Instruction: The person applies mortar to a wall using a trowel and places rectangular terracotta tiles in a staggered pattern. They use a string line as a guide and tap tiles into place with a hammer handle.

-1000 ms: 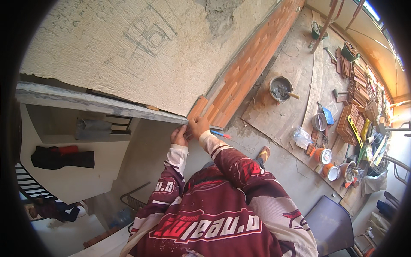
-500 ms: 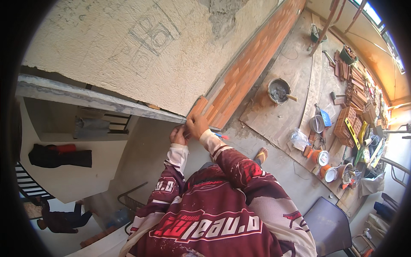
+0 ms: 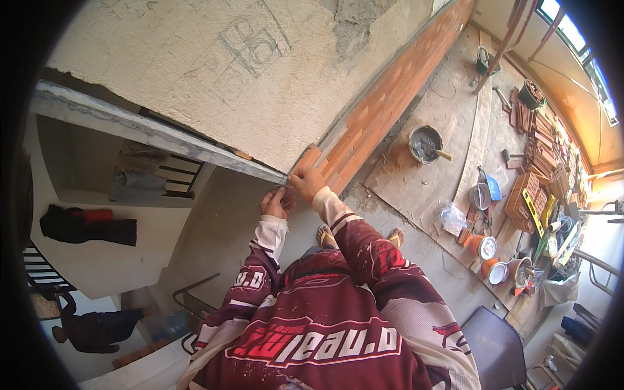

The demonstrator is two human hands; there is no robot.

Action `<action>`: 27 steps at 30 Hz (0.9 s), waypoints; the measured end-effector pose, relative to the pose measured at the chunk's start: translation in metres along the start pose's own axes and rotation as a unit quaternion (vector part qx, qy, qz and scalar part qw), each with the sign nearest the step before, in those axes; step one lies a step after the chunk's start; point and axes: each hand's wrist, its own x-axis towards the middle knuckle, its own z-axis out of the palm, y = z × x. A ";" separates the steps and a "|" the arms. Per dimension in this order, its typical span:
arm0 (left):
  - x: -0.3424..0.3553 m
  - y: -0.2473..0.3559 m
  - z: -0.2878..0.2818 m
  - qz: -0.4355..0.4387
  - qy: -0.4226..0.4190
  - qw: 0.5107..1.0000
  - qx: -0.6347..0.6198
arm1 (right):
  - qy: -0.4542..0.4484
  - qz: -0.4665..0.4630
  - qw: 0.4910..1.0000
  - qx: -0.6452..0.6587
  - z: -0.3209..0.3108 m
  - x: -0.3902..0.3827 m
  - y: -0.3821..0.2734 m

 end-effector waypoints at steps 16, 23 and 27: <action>0.018 -0.013 -0.006 0.028 -0.002 0.999 0.040 | -0.029 -0.046 0.992 -0.114 -0.003 0.007 -0.006; 0.081 -0.073 -0.041 0.080 -0.033 0.990 0.112 | 0.002 -0.053 0.983 -0.174 0.005 0.013 -0.006; 0.107 -0.108 -0.051 0.195 0.001 0.928 0.318 | -0.006 -0.030 0.982 -0.188 0.011 0.011 -0.012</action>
